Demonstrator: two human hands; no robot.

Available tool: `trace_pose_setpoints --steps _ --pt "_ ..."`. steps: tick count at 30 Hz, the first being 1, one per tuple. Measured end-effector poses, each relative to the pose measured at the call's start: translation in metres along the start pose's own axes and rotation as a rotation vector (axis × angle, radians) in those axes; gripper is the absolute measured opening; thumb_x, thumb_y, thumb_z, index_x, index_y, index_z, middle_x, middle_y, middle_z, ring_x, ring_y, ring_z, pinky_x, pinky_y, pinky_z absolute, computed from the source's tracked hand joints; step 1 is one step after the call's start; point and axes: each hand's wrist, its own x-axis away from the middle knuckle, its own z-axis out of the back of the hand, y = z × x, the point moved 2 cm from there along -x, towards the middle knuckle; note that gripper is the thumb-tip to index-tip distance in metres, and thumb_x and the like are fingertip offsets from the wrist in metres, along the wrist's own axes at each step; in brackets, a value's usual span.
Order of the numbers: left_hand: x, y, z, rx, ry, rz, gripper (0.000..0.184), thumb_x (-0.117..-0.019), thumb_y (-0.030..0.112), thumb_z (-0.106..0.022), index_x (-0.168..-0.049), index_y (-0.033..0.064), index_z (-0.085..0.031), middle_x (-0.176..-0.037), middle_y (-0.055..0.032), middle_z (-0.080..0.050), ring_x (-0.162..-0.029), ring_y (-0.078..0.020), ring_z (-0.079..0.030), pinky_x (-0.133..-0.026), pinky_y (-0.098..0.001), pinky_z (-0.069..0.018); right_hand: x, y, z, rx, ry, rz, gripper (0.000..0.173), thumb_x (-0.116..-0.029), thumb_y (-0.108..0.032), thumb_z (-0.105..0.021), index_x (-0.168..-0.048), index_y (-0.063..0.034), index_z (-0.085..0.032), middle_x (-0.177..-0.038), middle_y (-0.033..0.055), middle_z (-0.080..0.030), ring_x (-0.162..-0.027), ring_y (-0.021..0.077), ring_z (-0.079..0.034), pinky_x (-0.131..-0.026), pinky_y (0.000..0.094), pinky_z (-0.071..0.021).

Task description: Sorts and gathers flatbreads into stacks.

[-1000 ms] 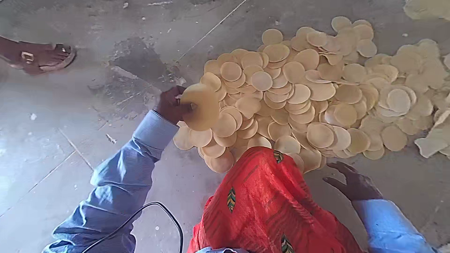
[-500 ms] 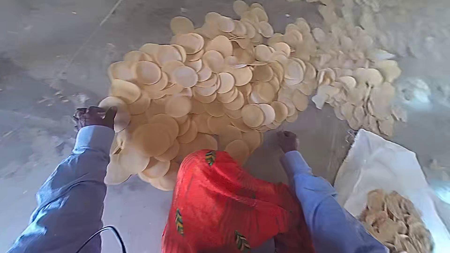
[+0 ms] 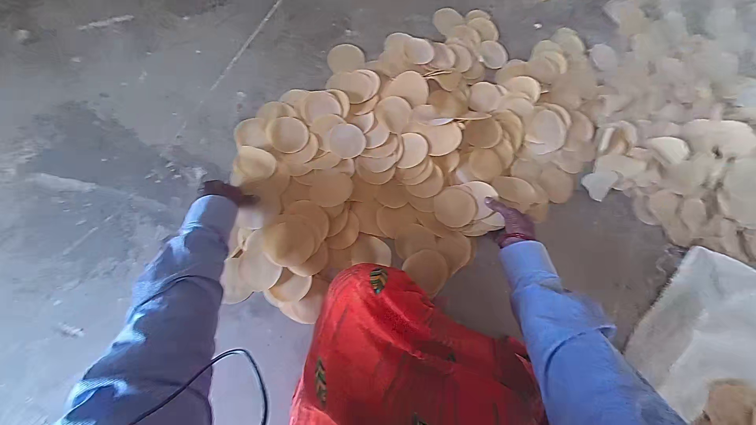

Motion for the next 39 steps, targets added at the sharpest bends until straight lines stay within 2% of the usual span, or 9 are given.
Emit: trace_pose_setpoints --steps 4,9,16,21,25,31,35,38,39 --pt "0.016 0.005 0.002 0.307 0.051 0.059 0.071 -0.0792 0.027 -0.090 -0.138 0.0026 -0.058 -0.140 -0.0297 -0.057 -0.133 -0.0456 -0.053 -0.109 -0.0670 -0.0402 0.004 -0.011 0.003 0.037 0.000 0.201 0.090 -0.0697 -0.001 -0.087 -0.148 -0.0040 -0.043 -0.139 0.0156 -0.058 -0.122 0.0243 -0.061 -0.096 0.0463 -0.0560" --pt "0.015 -0.020 0.003 0.504 -0.116 0.099 0.036 -0.0991 0.023 -0.071 -0.126 -0.0006 -0.066 -0.113 -0.0205 -0.069 -0.096 -0.0263 -0.068 -0.093 -0.0445 -0.0540 0.020 -0.068 0.053 0.308 -0.050 0.573 0.101 -0.0669 -0.004 -0.090 -0.152 -0.0020 -0.036 -0.148 0.0138 -0.052 -0.133 0.0147 -0.054 -0.112 0.0325 -0.0461" --pt "0.042 -0.066 -0.006 0.341 0.081 0.213 0.075 -0.1016 0.059 -0.054 -0.131 -0.0099 -0.060 -0.136 -0.0347 -0.059 -0.132 -0.0495 -0.055 -0.110 -0.0691 -0.0392 0.154 -0.104 -0.032 0.123 -0.455 0.547 0.067 -0.0760 -0.004 -0.085 -0.134 -0.0106 -0.051 -0.118 -0.0025 -0.068 -0.104 0.0053 -0.069 -0.088 0.0278 -0.0608" --pt "0.093 -0.104 -0.025 0.263 0.159 0.239 0.082 -0.1027 0.064 -0.047 -0.135 -0.0113 -0.057 -0.147 -0.0413 -0.044 -0.144 -0.0561 -0.036 -0.116 -0.0726 -0.0269 0.201 -0.073 -0.124 0.089 -0.833 0.377 0.038 -0.0881 -0.006 -0.077 -0.122 0.0002 -0.063 -0.100 0.0097 -0.073 -0.082 0.0152 -0.072 -0.072 0.0323 -0.0626" --pt "0.112 -0.133 -0.054 0.307 0.146 0.064 0.072 -0.0950 0.052 -0.070 -0.136 -0.0057 -0.059 -0.149 -0.0389 -0.043 -0.147 -0.0537 -0.032 -0.119 -0.0683 -0.0233 0.128 -0.066 -0.086 0.472 -0.538 0.588 0.047 -0.0951 -0.016 -0.072 -0.136 0.0026 -0.058 -0.124 0.0187 -0.067 -0.105 0.0230 -0.069 -0.091 0.0378 -0.0586" --pt "0.107 -0.137 -0.067 0.327 0.104 0.107 0.085 -0.0803 0.034 -0.089 -0.144 -0.0056 -0.049 -0.143 -0.0331 -0.053 -0.140 -0.0473 -0.044 -0.118 -0.0597 -0.0313 0.028 -0.001 0.015 0.856 -0.215 0.318 0.062 -0.1025 -0.043 -0.062 -0.138 0.0071 -0.055 -0.133 0.0299 -0.061 -0.123 0.0429 -0.060 -0.105 0.0602 -0.0450" --pt "0.113 -0.115 -0.070 0.340 0.126 0.206 0.095 -0.0792 0.030 -0.090 -0.151 -0.0045 -0.039 -0.144 -0.0349 -0.051 -0.137 -0.0474 -0.049 -0.115 -0.0596 -0.0366 0.046 0.004 -0.012 0.855 -0.153 0.323 0.074 -0.0981 -0.050 -0.066 -0.145 0.0059 -0.049 -0.140 0.0299 -0.056 -0.133 0.0439 -0.053 -0.112 0.0603 -0.0389" --pt "0.118 -0.117 -0.081 0.299 0.267 0.230 0.086 -0.0774 0.034 -0.089 -0.145 -0.0020 -0.050 -0.137 -0.0336 -0.058 -0.128 -0.0493 -0.056 -0.108 -0.0640 -0.0427 0.047 0.008 -0.043 0.795 -0.157 0.270 0.098 -0.0907 -0.041 -0.079 -0.157 0.0079 -0.025 -0.154 0.0364 -0.038 -0.143 0.0502 -0.040 -0.117 0.0629 -0.0327" --pt "0.122 -0.107 -0.057 0.276 -0.016 0.313 0.086 -0.0879 0.035 -0.083 -0.154 0.0030 -0.038 -0.152 -0.0278 -0.047 -0.142 -0.0433 -0.046 -0.116 -0.0605 -0.0377 0.040 0.011 -0.047 0.739 -0.136 0.257 0.105 -0.0855 -0.037 -0.084 -0.158 0.0082 -0.022 -0.154 0.0365 -0.039 -0.142 0.0501 -0.042 -0.116 0.0632 -0.0346"
